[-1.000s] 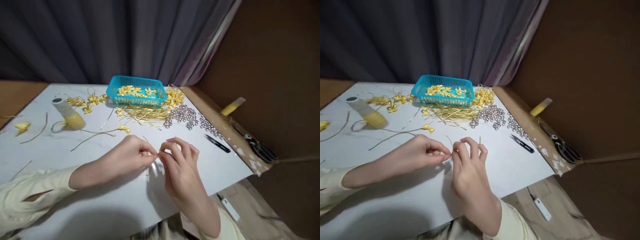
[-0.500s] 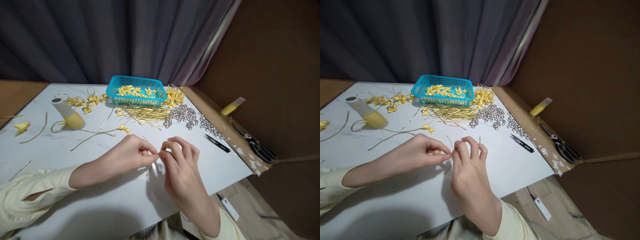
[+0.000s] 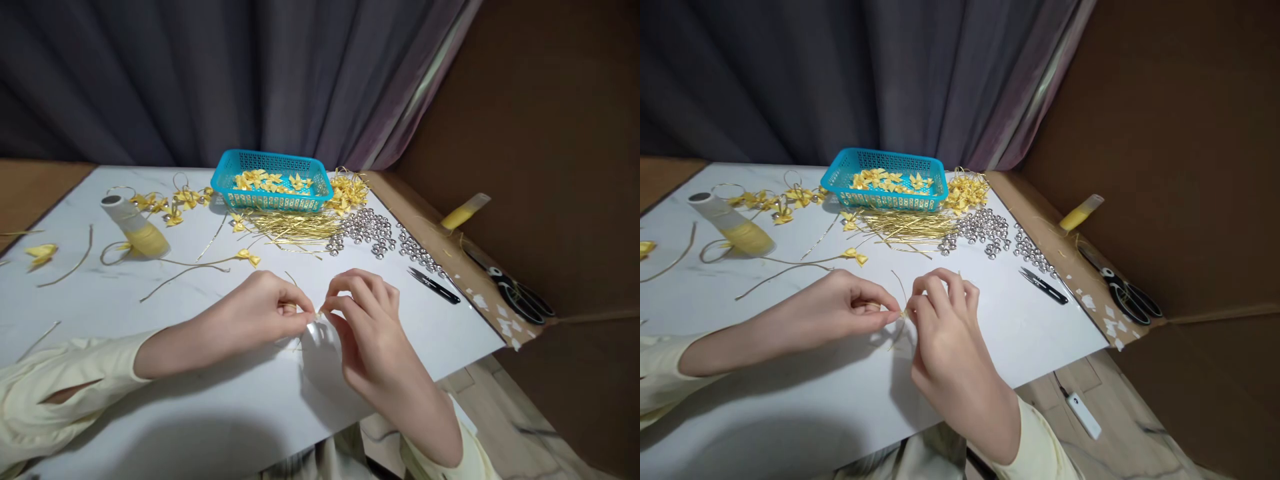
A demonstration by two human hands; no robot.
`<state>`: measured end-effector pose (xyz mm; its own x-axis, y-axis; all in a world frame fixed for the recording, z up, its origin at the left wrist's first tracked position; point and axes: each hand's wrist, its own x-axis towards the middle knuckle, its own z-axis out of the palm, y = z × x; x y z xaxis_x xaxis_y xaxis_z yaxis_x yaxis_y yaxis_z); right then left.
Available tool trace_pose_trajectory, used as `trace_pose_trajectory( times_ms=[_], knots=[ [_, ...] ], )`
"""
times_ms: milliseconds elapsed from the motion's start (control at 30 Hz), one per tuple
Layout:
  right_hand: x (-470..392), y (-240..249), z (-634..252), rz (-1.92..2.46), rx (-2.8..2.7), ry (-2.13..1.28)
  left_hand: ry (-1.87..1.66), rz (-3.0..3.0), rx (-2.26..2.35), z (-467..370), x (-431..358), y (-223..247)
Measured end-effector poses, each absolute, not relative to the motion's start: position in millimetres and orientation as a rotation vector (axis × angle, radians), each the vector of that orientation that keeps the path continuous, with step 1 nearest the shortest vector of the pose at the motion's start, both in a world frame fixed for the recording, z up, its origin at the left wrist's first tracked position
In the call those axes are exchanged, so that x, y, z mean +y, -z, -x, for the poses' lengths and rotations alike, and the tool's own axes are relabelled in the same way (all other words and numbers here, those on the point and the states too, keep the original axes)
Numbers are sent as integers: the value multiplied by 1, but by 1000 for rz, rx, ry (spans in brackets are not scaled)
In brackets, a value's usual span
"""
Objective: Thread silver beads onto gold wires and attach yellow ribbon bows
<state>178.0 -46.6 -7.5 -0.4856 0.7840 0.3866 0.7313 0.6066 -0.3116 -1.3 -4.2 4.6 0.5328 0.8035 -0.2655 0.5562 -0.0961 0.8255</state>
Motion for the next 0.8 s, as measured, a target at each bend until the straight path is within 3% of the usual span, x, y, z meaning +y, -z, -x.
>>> trace_pose_trajectory(
  times_ms=[333,800],
  knots=[
    [-56,7,-182,1224,-2288,7,-305,-1747,1150,1,-3,-9],
    [-50,9,-181,1240,-2334,-107,-246,-1694,1026,2,-2,-9]
  ],
)
